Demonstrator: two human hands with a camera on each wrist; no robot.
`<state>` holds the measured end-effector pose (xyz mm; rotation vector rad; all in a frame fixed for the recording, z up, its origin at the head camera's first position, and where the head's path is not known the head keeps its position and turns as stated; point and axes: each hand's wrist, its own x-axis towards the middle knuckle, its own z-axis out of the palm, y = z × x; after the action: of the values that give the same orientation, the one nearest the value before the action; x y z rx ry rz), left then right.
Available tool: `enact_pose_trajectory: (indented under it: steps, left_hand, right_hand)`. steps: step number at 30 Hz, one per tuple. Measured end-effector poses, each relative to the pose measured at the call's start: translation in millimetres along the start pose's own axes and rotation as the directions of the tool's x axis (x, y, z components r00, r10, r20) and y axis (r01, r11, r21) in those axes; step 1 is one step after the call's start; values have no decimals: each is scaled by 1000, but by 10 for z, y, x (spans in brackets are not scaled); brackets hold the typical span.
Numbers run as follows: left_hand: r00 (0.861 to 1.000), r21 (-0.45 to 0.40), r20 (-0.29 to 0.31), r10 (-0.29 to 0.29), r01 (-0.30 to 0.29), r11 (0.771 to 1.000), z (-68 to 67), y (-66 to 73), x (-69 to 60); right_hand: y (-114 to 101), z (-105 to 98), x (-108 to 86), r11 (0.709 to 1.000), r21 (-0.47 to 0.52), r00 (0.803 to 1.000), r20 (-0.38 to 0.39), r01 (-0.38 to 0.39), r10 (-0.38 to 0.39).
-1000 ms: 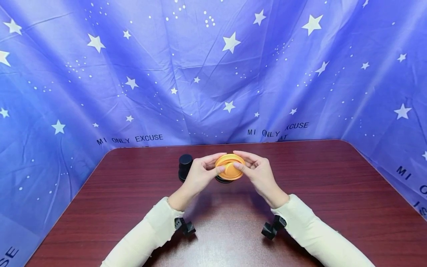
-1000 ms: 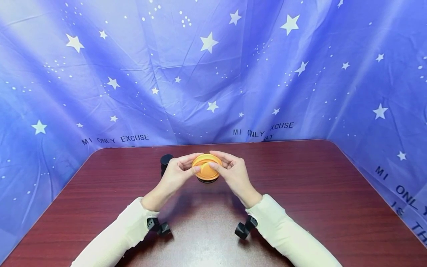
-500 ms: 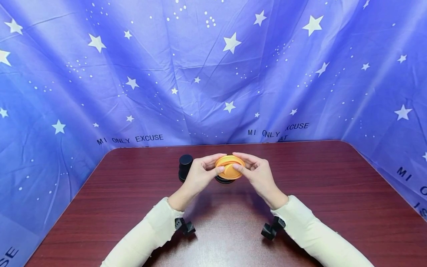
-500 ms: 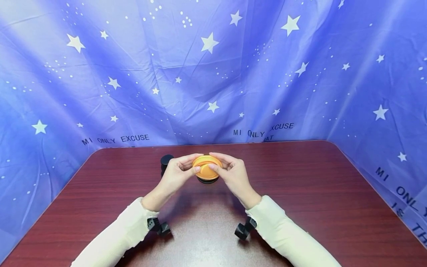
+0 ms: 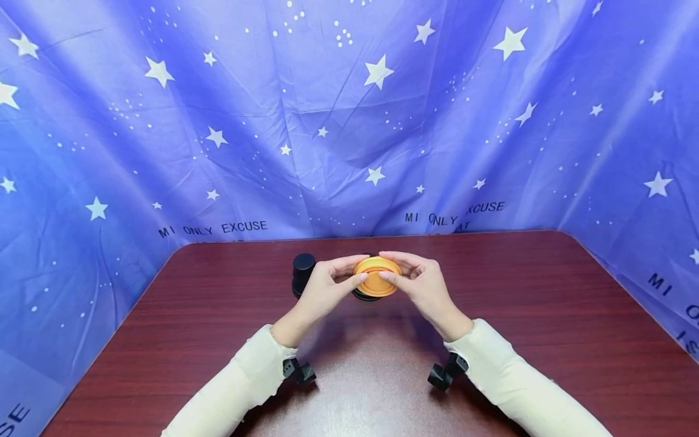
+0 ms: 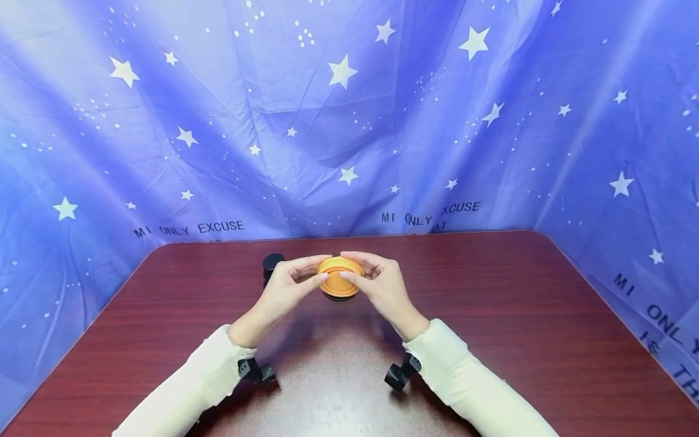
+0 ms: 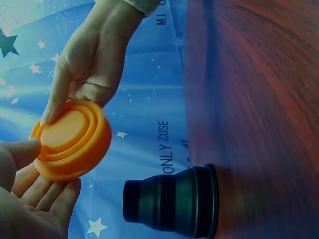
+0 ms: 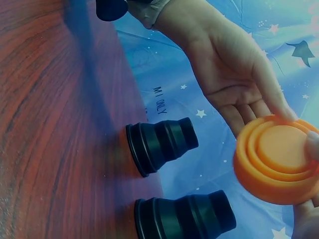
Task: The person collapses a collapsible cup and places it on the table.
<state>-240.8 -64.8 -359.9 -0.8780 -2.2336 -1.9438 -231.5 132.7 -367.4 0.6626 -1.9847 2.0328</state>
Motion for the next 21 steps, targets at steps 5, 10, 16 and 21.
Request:
enact_pose_trajectory:
  steps: [5, 10, 16, 21]
  left_hand:
    - [999, 3, 6, -34, 34, 999, -46, 87, -5]
    - [999, 65, 18, -43, 41, 997, -91, 85, -3]
    - [998, 97, 49, -26, 21, 995, -115, 72, -21]
    - [999, 134, 34, -18, 14, 991, -120, 41, -53]
  right_hand:
    - [-5, -9, 0, 1000, -16, 998, 55, -10, 11]
    - [-26, -13, -3, 999, -43, 993, 116, -2, 7]
    - [-27, -18, -21, 994, -113, 986, 165, 11, 8]
    - [-4, -11, -27, 992, -128, 983, 181, 14, 9]
